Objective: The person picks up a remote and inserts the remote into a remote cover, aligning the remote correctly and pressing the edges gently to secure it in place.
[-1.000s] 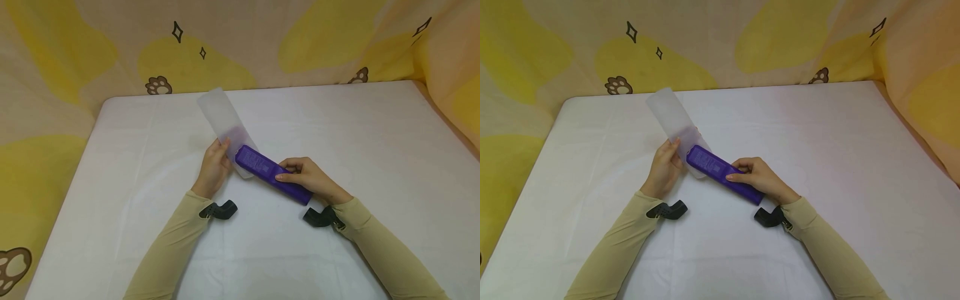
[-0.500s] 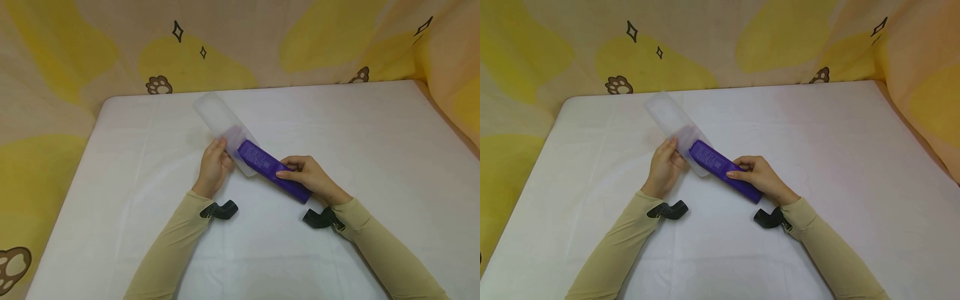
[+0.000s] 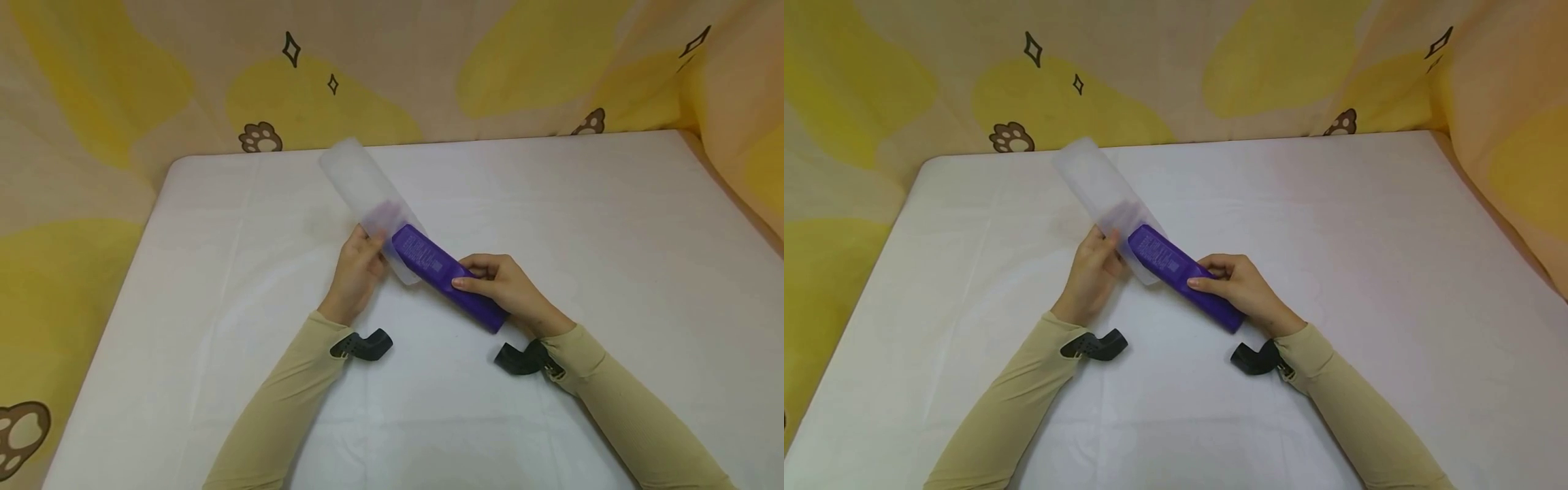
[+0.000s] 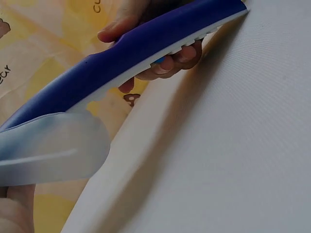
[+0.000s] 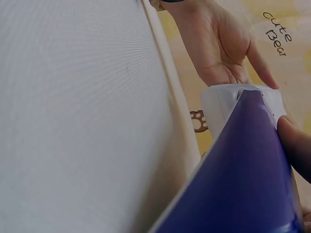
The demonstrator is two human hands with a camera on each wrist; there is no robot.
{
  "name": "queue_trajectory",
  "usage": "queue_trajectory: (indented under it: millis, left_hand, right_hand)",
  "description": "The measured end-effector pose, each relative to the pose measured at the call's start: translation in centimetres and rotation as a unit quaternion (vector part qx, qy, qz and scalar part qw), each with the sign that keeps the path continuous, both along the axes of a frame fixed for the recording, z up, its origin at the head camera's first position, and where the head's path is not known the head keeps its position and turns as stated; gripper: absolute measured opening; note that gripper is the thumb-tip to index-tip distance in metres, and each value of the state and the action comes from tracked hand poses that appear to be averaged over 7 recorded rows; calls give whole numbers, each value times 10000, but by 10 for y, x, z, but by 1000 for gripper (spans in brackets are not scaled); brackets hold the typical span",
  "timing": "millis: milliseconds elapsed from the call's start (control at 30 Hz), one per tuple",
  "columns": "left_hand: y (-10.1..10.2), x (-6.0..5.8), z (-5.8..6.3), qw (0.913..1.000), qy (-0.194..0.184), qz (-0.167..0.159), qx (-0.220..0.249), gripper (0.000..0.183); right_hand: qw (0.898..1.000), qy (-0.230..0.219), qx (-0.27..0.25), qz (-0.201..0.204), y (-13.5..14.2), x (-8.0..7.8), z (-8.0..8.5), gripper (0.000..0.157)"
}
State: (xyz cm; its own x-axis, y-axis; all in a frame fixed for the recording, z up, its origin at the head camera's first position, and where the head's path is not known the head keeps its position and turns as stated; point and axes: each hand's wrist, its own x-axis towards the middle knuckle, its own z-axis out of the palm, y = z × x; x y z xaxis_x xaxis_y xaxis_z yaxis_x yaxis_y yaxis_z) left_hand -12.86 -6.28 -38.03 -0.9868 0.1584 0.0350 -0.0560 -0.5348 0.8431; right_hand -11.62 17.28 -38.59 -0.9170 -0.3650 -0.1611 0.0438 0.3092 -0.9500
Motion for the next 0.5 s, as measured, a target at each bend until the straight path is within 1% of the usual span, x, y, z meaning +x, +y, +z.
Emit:
queue_trajectory:
  millis: [133,233,333,500]
  left_hand:
    - [1,-1,-2,9995,214,-155,-192,54]
    - [2,-2,-4,9985,429,-249,-233,62]
    - [2,-2,-5,9979,520,-331,-199,63]
    - [2,0,-5,9979,477,-432,-98,59]
  right_hand:
    - [10000,-18,13,-23,0,1,1,32]
    - [10000,-12,47,-51,0,2,2,31]
    - [10000,-1,64,-66,-1,2,2,32]
    - [9999,-53,-87,-92,-3,2,0,30]
